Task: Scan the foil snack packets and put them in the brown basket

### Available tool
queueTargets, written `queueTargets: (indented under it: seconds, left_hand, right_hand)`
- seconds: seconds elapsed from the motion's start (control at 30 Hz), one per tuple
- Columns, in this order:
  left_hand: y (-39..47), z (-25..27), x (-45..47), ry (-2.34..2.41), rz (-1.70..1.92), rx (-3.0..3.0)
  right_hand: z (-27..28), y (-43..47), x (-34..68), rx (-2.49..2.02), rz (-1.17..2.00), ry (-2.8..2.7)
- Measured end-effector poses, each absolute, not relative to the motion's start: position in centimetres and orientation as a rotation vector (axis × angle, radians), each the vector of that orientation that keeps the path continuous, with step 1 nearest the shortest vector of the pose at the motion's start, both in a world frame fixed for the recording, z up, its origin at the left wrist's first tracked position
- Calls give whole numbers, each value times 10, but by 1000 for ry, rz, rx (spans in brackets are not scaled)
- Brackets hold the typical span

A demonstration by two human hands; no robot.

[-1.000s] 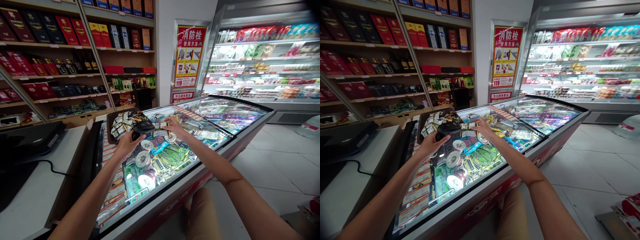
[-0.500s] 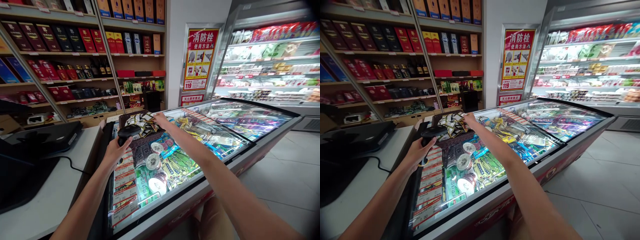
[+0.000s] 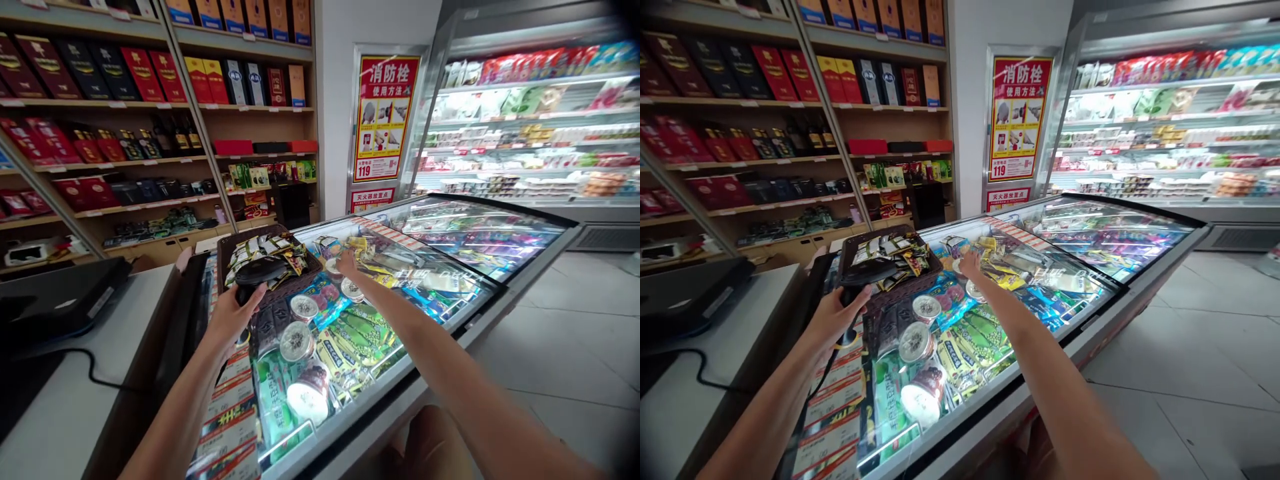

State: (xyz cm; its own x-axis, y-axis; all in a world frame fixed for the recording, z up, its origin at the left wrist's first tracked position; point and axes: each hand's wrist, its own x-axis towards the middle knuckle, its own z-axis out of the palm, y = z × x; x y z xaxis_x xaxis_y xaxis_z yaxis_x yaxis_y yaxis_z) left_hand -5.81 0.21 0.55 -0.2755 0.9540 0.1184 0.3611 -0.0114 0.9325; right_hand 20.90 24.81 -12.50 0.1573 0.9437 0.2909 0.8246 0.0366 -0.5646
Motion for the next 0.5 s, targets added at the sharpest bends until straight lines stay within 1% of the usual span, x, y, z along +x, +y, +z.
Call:
queueTargets:
  seconds: [0.13,0.33,0.5]
  left_hand:
    - [23,-3,-48,1641,1227,1404]
    - [39,-9,-44,1656,1228,1417]
    - [39,-11,-46,1673,1212,1429]
  right_hand:
    - [-144,270,200,-1852,177,-1715]
    - [-143,325,190,-1622,17,-2032]
    - [-143,351,191,-1674,121,-2023]
